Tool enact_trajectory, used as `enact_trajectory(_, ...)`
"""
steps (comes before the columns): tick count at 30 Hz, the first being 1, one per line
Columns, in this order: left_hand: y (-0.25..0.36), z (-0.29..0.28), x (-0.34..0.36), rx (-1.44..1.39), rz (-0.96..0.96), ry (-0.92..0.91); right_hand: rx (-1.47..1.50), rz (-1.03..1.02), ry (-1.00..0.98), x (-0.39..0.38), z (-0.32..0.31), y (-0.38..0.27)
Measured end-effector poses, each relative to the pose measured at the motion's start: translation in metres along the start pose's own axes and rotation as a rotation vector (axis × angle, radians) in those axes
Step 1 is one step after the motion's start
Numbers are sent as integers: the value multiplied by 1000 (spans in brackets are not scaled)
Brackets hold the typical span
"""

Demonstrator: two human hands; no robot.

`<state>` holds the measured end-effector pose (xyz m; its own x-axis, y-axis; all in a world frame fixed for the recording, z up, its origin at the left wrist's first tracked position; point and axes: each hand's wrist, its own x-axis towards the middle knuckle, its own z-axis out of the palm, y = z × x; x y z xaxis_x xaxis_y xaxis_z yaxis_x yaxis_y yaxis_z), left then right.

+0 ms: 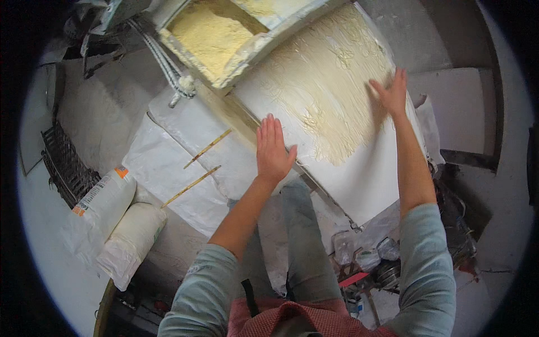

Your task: The person operates a noodle-making machine, repeatedly gathering strands of noodles as they emerge, aligning them by hand, and placing them onto a white tray. The person continues this process throughout the clip, handling the noodles with both hands.

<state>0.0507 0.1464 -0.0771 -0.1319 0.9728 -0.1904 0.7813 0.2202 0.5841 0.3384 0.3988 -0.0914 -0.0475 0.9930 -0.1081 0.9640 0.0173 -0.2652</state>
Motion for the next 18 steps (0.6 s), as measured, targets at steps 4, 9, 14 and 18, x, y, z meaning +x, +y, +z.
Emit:
enact_trajectory(4,49,39,26,13,-16,17,54,112,-156,6,27,-33)
enact_trajectory(9,105,74,26,-37,235,-290,321,-458,-218,-100,39,-73)
enact_trajectory(14,111,80,-26,-27,488,-479,414,-362,-241,-165,18,-10)
enact_trajectory(18,99,53,-91,-76,439,-568,242,-14,-48,-225,-1,62)
